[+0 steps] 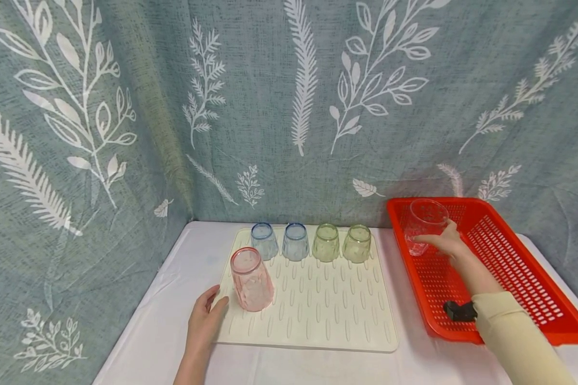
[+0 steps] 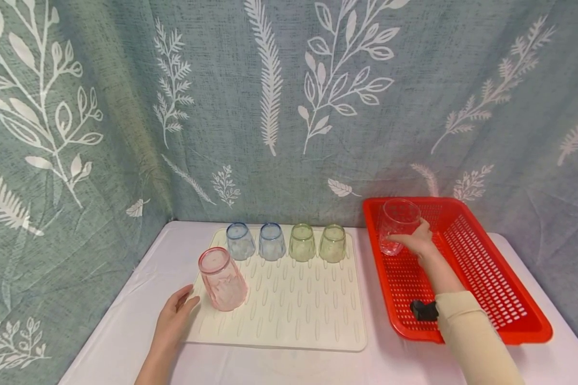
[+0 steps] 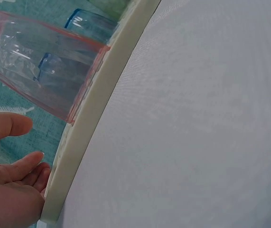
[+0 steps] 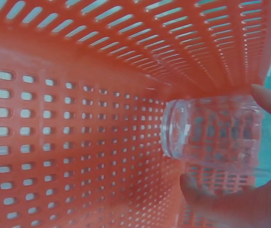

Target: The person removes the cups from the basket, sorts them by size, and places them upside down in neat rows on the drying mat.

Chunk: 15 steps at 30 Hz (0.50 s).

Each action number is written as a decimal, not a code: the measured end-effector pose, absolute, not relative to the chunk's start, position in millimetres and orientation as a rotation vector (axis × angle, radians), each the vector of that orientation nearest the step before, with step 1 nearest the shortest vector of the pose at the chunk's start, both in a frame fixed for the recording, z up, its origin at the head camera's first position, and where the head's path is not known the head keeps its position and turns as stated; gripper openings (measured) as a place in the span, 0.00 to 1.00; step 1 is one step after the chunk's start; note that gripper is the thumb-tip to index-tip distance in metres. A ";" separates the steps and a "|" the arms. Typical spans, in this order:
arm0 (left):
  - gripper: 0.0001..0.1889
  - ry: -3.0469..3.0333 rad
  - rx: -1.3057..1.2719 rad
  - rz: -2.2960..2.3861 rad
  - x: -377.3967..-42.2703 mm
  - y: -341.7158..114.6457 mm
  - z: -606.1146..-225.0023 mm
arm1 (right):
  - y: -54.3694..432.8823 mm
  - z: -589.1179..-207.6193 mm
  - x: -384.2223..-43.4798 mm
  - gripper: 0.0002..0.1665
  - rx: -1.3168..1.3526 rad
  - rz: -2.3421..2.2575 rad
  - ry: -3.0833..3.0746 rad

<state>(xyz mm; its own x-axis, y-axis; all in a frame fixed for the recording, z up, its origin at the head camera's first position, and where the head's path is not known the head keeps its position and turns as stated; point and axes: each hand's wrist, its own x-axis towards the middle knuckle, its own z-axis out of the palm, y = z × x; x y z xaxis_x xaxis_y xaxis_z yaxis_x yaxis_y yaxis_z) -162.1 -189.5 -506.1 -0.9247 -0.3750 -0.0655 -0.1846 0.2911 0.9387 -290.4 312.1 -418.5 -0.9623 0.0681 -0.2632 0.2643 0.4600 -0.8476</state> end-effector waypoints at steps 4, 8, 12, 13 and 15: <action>0.29 -2.386 0.527 -1.693 -162.2 -190.1 -506.2 | 310.9 -421.3 -291.0 0.61 0.280 -1.584 2.454; 0.29 -2.389 0.532 -1.693 -161.5 -190.4 -505.5 | 309.4 -423.1 -291.3 0.58 0.274 -1.644 2.415; 0.29 -2.393 0.531 -1.691 -161.1 -190.2 -505.1 | 309.6 -424.1 -291.3 0.57 0.258 -1.662 2.403; 0.29 -2.393 0.529 -1.689 -161.1 -190.1 -505.1 | 309.8 -424.4 -291.0 0.56 0.252 -1.662 2.403; 0.29 -2.391 0.526 -1.688 -160.9 -189.9 -505.0 | 310.4 -425.0 -290.5 0.55 0.247 -1.654 2.411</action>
<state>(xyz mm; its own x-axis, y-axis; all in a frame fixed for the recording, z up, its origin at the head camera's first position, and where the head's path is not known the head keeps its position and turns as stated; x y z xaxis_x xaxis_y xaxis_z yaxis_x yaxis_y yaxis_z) -160.9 -189.9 -505.0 -0.9238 -0.3775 -0.0646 -0.1873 0.2981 0.9360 -290.5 310.4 -425.0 -0.9645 0.0206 -0.2632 0.2530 0.3570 -0.8992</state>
